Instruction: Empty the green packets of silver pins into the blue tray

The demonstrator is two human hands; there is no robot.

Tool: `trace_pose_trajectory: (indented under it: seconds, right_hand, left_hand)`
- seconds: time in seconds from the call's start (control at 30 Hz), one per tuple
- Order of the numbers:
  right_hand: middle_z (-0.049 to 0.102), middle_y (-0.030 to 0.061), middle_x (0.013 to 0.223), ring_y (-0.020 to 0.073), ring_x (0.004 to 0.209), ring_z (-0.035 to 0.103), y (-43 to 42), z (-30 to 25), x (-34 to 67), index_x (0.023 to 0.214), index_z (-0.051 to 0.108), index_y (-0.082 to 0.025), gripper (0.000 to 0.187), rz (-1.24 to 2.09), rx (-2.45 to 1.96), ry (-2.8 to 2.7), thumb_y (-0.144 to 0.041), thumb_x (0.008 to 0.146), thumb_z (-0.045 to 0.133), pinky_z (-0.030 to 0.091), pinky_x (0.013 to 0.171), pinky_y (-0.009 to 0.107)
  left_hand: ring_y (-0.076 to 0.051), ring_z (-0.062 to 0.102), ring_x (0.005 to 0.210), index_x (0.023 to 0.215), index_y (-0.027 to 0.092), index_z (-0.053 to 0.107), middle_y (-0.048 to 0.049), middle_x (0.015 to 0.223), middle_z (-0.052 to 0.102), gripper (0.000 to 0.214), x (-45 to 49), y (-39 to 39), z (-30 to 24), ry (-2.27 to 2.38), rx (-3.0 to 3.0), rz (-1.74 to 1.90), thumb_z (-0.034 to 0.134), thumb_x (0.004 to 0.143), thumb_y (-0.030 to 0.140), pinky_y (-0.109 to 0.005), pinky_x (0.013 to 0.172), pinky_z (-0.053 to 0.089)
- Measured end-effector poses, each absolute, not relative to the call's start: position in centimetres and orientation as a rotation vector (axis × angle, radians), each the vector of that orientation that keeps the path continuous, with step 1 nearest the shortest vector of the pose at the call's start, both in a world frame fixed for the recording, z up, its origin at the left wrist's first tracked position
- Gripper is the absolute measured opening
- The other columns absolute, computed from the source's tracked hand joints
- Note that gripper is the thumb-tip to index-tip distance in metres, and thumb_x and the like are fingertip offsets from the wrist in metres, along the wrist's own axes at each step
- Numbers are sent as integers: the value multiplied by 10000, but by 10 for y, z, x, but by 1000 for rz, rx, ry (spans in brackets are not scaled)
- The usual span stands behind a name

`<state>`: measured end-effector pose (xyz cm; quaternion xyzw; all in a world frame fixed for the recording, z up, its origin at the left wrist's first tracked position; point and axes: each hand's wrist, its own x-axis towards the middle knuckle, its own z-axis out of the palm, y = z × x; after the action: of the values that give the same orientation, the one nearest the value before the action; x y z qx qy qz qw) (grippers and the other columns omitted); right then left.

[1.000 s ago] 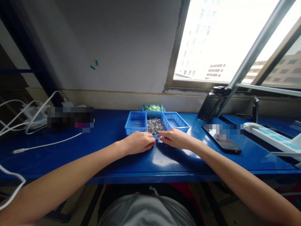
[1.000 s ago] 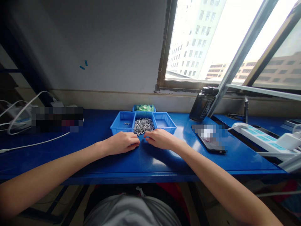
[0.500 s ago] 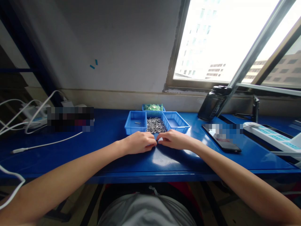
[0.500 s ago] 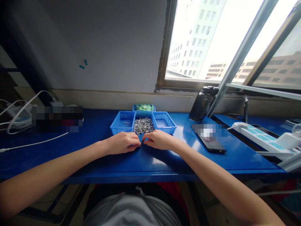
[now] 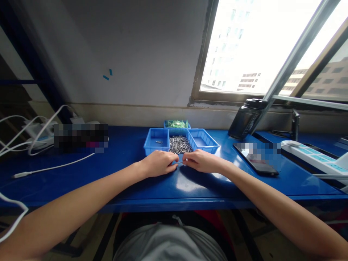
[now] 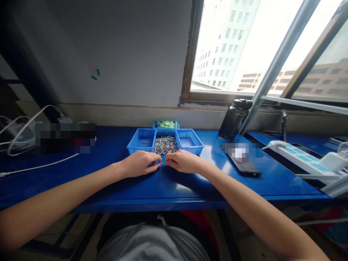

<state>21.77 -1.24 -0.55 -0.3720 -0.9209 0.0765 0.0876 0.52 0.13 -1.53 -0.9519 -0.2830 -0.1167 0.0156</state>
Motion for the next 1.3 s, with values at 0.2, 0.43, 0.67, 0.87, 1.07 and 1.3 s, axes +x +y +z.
trace_pose_trajectory:
  seconds: [0.2,0.43,0.67,0.87,1.07,1.3]
  right_hand:
    - [535,-5,574,88,491,431,-13,-5,218,913,594,-169,189,196,-1103,-2723,-247,889,423,273,495,198]
    - [530,-10,558,86,478,427,-12,-6,219,906,599,-162,191,225,-1118,-2730,-232,883,422,275,488,196]
    - [611,36,718,107,613,513,-11,-8,219,852,603,-156,163,236,-1001,-2696,-191,857,444,349,580,203]
    - [495,-34,510,65,430,375,-13,-8,218,872,609,-163,170,286,-1076,-2703,-219,870,448,266,471,190]
    - [520,-21,546,70,466,432,-14,-9,214,807,569,-149,202,431,-1006,-2651,-256,896,422,316,491,184]
    - [554,-13,570,81,495,487,-12,-12,212,816,566,-146,230,550,-979,-2612,-296,904,416,370,513,184]
  left_hand:
    - [-154,621,722,864,199,584,-5,812,666,160,7,2,-19,-898,-2972,-344,451,868,289,-215,591,388]
    - [-197,639,662,907,206,560,-27,721,660,206,7,1,-22,-927,-2932,-295,389,892,320,-240,551,392]
    - [-207,637,642,958,198,552,-36,687,647,235,7,-2,-18,-977,-2872,-302,364,904,330,-244,548,403]
    - [-173,624,653,967,188,557,-26,717,647,234,7,-4,-15,-989,-2883,-414,366,908,310,-227,564,400]
    - [-118,584,648,970,183,577,5,736,625,200,8,-3,-15,-923,-2981,-602,432,883,288,-204,601,402]
    - [-119,570,758,921,173,583,-19,864,604,149,8,-1,-16,-814,-3075,-644,461,853,223,-206,682,431]
